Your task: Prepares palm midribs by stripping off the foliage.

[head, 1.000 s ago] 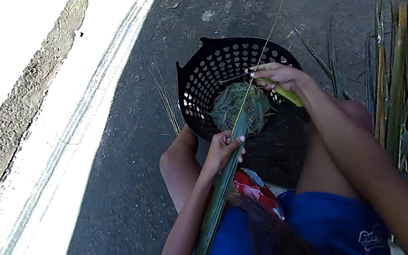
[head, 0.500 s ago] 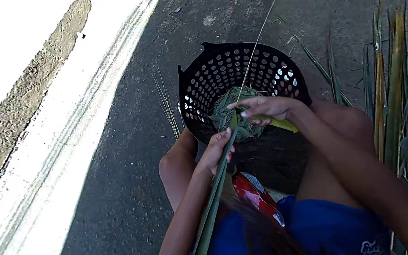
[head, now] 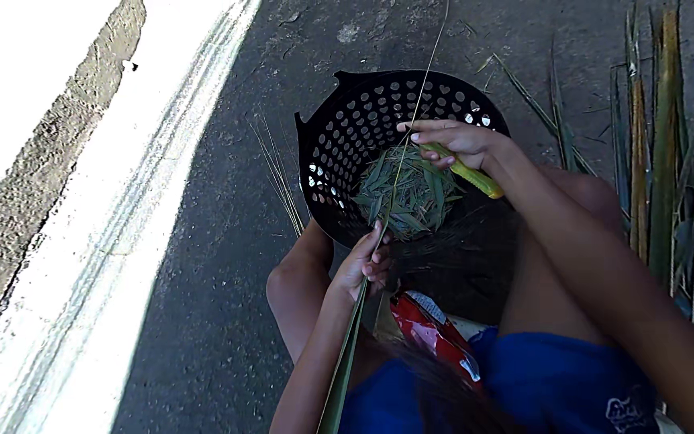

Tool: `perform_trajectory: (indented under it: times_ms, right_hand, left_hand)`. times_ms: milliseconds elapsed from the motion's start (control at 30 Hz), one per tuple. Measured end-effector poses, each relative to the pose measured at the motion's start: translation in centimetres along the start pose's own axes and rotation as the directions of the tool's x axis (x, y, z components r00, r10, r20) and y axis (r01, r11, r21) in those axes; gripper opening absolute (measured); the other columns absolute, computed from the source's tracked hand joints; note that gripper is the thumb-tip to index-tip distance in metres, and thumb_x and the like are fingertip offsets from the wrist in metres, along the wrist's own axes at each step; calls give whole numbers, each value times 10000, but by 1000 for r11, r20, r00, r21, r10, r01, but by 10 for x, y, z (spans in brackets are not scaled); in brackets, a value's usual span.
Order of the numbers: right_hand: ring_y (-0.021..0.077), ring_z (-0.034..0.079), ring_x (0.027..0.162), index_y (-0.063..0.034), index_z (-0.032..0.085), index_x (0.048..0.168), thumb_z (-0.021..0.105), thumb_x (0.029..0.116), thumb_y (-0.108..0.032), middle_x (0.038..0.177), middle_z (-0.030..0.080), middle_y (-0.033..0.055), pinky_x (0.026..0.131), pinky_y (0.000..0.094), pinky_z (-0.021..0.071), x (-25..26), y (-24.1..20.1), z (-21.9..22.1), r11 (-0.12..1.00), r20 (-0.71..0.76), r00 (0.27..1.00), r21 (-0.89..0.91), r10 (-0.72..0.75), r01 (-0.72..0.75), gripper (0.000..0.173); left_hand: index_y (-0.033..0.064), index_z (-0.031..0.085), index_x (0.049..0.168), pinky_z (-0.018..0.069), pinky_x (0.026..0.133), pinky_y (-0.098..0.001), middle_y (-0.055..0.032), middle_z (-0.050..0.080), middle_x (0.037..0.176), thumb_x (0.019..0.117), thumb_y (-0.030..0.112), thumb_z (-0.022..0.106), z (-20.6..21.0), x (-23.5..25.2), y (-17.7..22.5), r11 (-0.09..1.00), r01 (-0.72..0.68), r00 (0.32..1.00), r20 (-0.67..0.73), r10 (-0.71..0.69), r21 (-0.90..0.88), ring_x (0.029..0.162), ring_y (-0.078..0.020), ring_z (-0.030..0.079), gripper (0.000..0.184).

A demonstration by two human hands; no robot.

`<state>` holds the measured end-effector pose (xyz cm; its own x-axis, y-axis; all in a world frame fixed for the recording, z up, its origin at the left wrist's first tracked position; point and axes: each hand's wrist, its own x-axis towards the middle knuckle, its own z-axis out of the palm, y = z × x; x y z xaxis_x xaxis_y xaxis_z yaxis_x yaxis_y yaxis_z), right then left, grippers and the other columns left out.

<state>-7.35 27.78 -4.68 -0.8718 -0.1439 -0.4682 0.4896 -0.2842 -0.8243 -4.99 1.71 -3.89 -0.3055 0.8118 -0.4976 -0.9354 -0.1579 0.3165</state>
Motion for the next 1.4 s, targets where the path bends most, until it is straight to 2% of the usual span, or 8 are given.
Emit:
perform_trajectory:
  times_ms: [133, 467, 600, 767, 967, 1133, 1300, 1400]
  right_hand:
    - [-18, 377, 448, -65, 389, 1519, 377, 1085, -50, 665, 438, -51, 417, 110, 324, -13, 12, 28, 991, 252, 961, -94, 116, -95, 435]
    - [-28, 357, 446, -96, 409, 1488, 374, 1108, -112, 710, 450, -60, 399, 104, 306, 20, 1, -13, 998, -58, 997, -37, 42, -44, 382]
    - [-31, 368, 426, -112, 485, 1245, 367, 1120, -176, 650, 431, -81, 391, 106, 336, 9, -4, -10, 995, -204, 978, 98, 46, -27, 183]
    - [-37, 380, 432, -69, 539, 1125, 344, 1109, -98, 625, 427, -80, 406, 94, 340, -13, 19, 36, 986, 192, 973, 82, 130, -148, 197]
    - [-37, 342, 403, -137, 556, 1142, 274, 1133, -229, 573, 384, -119, 392, 103, 326, -4, -3, -4, 980, -92, 995, 200, 27, -8, 297]
    - [-61, 383, 412, -109, 529, 1196, 234, 1090, -125, 566, 427, -124, 411, 79, 346, -19, 17, 21, 979, 328, 943, 202, -48, -21, 313]
    - [-51, 343, 415, -135, 522, 1057, 311, 1112, -120, 586, 406, -107, 396, 92, 306, -10, 7, 11, 995, 63, 998, 98, -28, 22, 219]
    - [-52, 351, 409, -134, 536, 1215, 277, 1112, -141, 594, 420, -112, 384, 91, 313, -14, 2, 1, 990, 16, 997, 124, -75, 72, 279]
  left_hand:
    - [126, 493, 844, 471, 435, -70, 125, 522, 534, 1105, 106, 144, 8, -1, 3, 987, -1, 1000, 16, 3, -163, 415, 53, 550, 436]
    - [126, 533, 854, 482, 445, -67, 121, 556, 549, 1125, 195, 208, -1, 1, -3, 967, 54, 994, 109, -28, -248, 438, 53, 578, 428]
    - [140, 547, 905, 490, 463, -74, 135, 560, 554, 1120, 198, 253, -2, -3, 0, 988, 16, 993, 119, 2, -153, 446, 55, 577, 368]
    - [114, 531, 898, 496, 460, -81, 106, 563, 558, 1111, 212, 85, 19, 1, 4, 1000, -22, 999, -43, 22, 0, 439, 42, 576, 503]
    - [129, 517, 862, 491, 460, -84, 113, 562, 559, 1084, 93, 106, 20, -1, 1, 994, -52, 998, -14, 54, 98, 451, 43, 580, 468]
    - [131, 484, 817, 472, 441, -74, 108, 546, 537, 1097, 83, 101, 24, 7, 6, 995, -69, 988, -134, 78, 71, 435, 49, 564, 477]
    - [92, 486, 1014, 443, 465, -79, 126, 524, 592, 1074, 122, 209, 26, 3, -2, 888, -89, 973, -151, 175, 452, 462, 64, 509, 284]
    - [-18, 461, 1159, 417, 453, -80, 112, 483, 629, 1039, 30, 381, 38, 3, -5, 655, -74, 931, -183, 315, 752, 471, 72, 468, 152]
